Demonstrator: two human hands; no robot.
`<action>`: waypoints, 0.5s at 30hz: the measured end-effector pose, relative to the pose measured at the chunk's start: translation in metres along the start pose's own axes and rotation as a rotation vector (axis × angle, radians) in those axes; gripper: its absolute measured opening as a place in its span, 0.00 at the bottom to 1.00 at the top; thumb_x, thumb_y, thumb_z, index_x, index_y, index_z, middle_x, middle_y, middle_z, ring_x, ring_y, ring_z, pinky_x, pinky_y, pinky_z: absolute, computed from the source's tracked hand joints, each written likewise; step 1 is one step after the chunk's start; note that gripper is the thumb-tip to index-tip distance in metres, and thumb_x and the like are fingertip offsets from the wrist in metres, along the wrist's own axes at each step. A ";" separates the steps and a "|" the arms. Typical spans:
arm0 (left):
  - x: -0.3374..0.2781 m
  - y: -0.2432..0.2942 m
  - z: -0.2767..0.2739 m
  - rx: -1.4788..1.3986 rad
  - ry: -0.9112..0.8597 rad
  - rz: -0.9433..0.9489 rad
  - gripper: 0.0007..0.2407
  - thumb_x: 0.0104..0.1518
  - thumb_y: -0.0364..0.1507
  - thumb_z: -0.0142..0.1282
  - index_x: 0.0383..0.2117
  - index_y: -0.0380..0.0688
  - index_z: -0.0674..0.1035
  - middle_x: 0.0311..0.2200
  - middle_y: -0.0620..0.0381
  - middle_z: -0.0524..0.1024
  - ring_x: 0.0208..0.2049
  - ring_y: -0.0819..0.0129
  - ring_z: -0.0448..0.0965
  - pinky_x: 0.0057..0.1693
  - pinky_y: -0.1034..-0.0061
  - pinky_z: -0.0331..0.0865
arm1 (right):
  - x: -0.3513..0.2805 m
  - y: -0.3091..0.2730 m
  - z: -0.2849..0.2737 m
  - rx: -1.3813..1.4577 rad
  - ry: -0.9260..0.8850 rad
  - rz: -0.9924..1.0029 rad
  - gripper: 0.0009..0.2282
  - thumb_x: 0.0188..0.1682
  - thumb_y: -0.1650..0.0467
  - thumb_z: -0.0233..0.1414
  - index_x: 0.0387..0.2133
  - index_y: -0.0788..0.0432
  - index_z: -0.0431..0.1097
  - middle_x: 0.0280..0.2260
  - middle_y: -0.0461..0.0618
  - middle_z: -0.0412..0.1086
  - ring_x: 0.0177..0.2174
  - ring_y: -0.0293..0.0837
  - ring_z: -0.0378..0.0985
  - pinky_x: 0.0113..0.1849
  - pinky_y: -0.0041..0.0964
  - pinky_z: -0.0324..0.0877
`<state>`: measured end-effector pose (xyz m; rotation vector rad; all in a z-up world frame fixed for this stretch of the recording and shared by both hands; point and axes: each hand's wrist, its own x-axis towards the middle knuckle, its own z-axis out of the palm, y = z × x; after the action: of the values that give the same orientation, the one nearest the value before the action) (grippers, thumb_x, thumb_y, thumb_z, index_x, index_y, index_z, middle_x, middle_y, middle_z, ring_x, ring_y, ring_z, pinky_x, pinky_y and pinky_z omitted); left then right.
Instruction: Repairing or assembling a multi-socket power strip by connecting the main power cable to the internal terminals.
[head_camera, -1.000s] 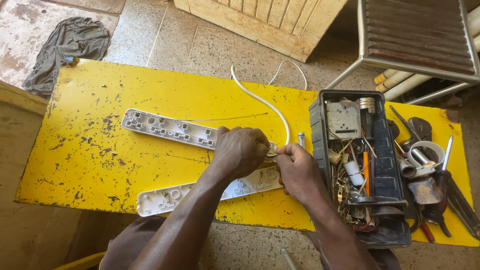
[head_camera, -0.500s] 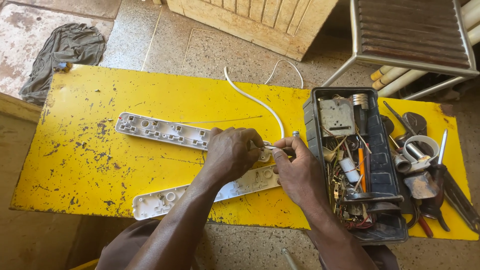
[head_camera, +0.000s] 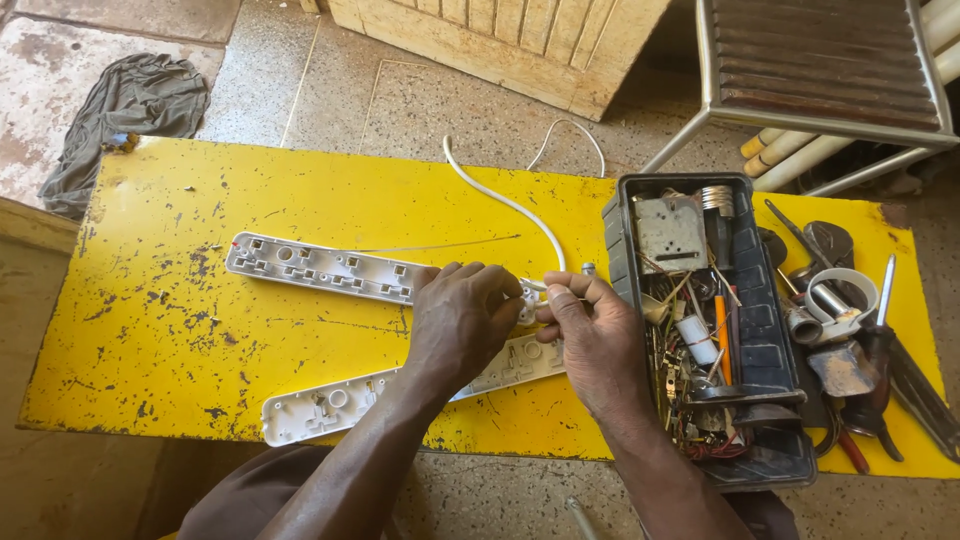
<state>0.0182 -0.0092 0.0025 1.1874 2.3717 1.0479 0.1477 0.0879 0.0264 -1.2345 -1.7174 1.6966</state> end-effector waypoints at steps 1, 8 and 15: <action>-0.001 -0.001 0.002 0.000 -0.004 0.002 0.01 0.55 0.30 0.68 0.30 0.57 0.88 0.20 0.60 0.79 0.30 0.64 0.81 0.52 0.61 0.65 | -0.003 -0.006 0.001 0.001 0.003 0.002 0.12 0.56 0.72 0.55 0.48 0.68 0.78 0.37 0.59 0.73 0.34 0.44 0.82 0.36 0.38 0.83; -0.009 -0.015 0.019 0.063 0.130 0.093 0.04 0.58 0.28 0.63 0.27 0.55 0.86 0.21 0.60 0.79 0.31 0.65 0.82 0.53 0.63 0.69 | -0.009 -0.028 0.003 -0.196 0.046 0.014 0.12 0.53 0.72 0.56 0.48 0.61 0.81 0.33 0.59 0.76 0.30 0.45 0.85 0.35 0.38 0.84; -0.015 -0.027 0.033 0.092 0.225 0.151 0.04 0.58 0.26 0.64 0.27 0.54 0.85 0.25 0.57 0.79 0.34 0.63 0.83 0.54 0.64 0.73 | -0.005 -0.016 0.008 -0.212 0.068 0.028 0.13 0.53 0.72 0.57 0.50 0.63 0.79 0.39 0.65 0.77 0.40 0.54 0.87 0.39 0.42 0.85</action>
<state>0.0293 -0.0160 -0.0408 1.3650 2.5570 1.1882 0.1389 0.0821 0.0418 -1.3976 -1.8846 1.5000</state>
